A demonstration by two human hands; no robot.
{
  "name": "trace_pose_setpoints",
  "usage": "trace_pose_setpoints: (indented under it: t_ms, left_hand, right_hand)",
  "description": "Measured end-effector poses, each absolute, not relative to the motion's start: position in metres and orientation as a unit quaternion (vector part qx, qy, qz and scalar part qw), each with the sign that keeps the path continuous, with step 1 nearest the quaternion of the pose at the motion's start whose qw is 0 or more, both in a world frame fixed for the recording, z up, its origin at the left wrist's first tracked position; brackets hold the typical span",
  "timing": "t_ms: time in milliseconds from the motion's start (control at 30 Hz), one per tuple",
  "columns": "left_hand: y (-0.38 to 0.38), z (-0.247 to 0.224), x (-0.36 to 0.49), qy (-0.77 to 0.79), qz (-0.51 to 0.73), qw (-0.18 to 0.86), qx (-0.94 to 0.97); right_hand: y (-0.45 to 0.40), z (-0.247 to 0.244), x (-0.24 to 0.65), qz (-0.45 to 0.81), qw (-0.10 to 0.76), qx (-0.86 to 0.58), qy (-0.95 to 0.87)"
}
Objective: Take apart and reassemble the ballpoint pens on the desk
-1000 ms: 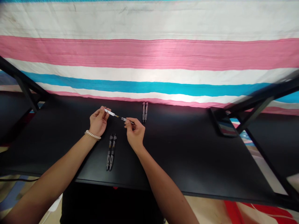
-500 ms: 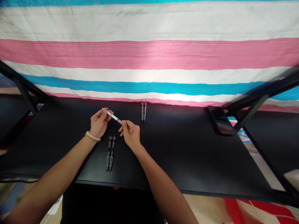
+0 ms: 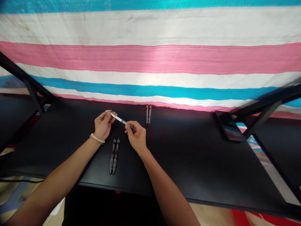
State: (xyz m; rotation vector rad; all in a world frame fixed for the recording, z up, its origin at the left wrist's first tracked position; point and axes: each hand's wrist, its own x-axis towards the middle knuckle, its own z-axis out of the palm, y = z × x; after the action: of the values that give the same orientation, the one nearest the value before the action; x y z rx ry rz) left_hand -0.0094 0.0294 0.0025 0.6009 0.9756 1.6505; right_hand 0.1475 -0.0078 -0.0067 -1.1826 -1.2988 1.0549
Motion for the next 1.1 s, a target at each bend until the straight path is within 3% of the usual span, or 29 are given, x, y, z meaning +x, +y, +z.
trace_pose_setpoints:
  t_ms: [233,600,833,1100]
  left_hand:
    - [0.0275,0.0040,-0.0085,0.416,0.688,0.534,0.260]
    - [0.0290,0.0030,-0.0102,0.418,0.693,0.526,0.260]
    - [0.0272,0.0077,-0.0120,0.376,0.661,0.596,0.258]
    - [0.0255,0.0068,-0.0137,0.367,0.639,0.612,0.285]
  right_hand:
    - [-0.0101,-0.0038,0.1473,0.478,0.493,-0.488,-0.538]
    - [-0.0111,-0.0062,0.1482,0.430,0.496,-0.484,-0.579]
    - [-0.0125,-0.0032,0.1471,0.462,0.466,-0.508,-0.559]
    - [-0.0135,-0.0021,0.1507,0.371,0.459,-0.509,-0.627]
